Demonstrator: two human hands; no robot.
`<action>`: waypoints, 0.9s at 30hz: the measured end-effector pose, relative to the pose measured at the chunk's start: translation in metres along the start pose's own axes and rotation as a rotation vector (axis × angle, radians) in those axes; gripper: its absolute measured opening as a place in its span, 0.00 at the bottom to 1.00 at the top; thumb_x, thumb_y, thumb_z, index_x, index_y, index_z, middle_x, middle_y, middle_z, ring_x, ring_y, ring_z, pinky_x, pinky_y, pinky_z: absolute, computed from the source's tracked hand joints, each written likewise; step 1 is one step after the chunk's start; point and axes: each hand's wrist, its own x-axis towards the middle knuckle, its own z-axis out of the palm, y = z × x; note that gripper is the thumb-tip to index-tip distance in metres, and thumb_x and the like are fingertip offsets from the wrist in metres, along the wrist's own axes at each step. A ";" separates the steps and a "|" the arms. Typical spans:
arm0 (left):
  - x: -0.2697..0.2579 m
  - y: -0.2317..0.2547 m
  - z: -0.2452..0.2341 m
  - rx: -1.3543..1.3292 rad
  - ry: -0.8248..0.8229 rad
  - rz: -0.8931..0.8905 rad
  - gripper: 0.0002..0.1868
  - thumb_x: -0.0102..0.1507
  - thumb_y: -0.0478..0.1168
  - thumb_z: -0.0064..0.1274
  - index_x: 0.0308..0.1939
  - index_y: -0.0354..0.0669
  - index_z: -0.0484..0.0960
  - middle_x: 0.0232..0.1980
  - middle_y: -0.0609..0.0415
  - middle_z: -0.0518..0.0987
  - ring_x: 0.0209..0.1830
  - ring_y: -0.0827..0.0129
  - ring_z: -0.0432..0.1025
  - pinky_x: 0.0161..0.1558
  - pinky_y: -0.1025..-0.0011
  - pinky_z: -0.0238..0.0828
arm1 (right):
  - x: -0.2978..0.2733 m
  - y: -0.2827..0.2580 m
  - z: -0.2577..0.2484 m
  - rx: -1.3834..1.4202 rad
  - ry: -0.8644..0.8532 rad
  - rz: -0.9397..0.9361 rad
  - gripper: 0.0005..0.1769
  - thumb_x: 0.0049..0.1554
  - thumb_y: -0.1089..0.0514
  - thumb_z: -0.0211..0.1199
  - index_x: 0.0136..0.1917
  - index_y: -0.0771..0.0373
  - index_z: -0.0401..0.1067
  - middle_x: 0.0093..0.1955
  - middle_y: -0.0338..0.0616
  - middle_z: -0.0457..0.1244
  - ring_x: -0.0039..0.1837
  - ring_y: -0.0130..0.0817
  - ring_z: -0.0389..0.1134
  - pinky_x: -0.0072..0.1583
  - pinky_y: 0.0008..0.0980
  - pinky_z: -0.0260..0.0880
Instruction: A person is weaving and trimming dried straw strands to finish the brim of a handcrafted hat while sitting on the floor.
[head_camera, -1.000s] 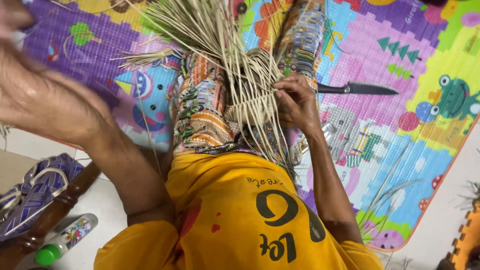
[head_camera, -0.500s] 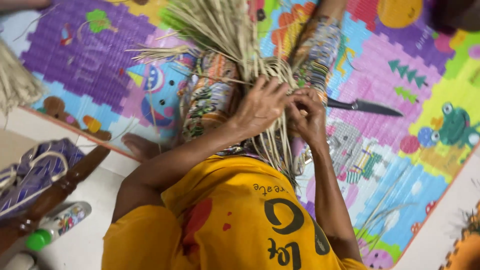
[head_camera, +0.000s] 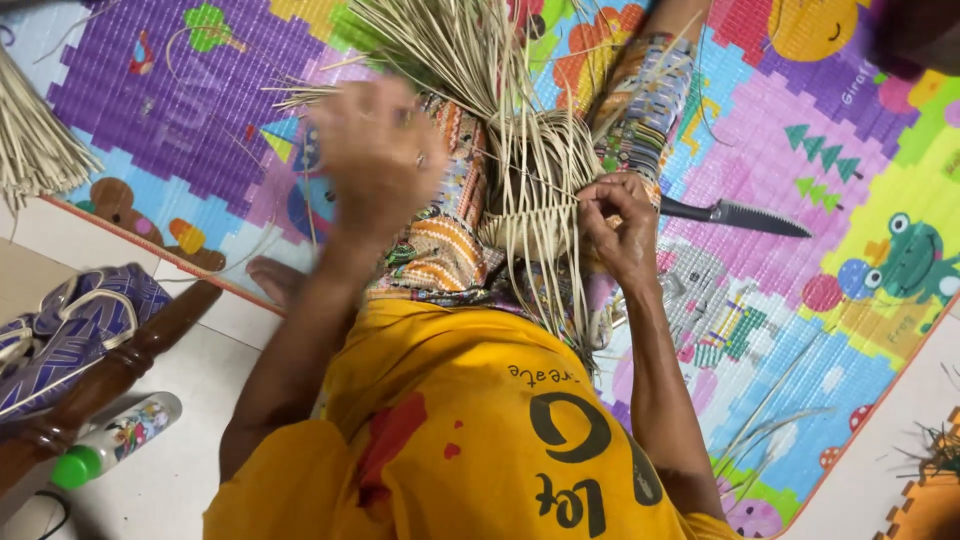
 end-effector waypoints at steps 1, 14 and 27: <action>-0.003 -0.020 -0.010 0.107 0.082 -0.074 0.03 0.58 0.39 0.56 0.33 0.46 0.80 0.46 0.53 0.72 0.44 0.63 0.65 0.45 0.60 0.64 | 0.000 -0.001 -0.001 -0.005 -0.006 -0.007 0.03 0.58 0.67 0.63 0.46 0.64 0.76 0.48 0.43 0.57 0.49 0.33 0.58 0.48 0.27 0.68; 0.001 -0.070 -0.053 -0.194 -0.058 -0.120 0.11 0.72 0.39 0.59 0.55 0.39 0.88 0.63 0.37 0.73 0.69 0.39 0.64 0.70 0.29 0.37 | -0.007 -0.010 -0.002 0.196 0.040 -0.028 0.08 0.58 0.63 0.69 0.52 0.57 0.80 0.50 0.39 0.63 0.51 0.28 0.60 0.49 0.24 0.64; -0.015 0.092 0.063 -0.202 -0.202 0.244 0.10 0.58 0.45 0.72 0.32 0.49 0.85 0.38 0.58 0.73 0.42 0.67 0.68 0.47 0.65 0.68 | -0.017 -0.009 0.008 0.014 0.193 -0.184 0.09 0.61 0.71 0.62 0.53 0.65 0.79 0.56 0.57 0.62 0.53 0.45 0.67 0.52 0.40 0.72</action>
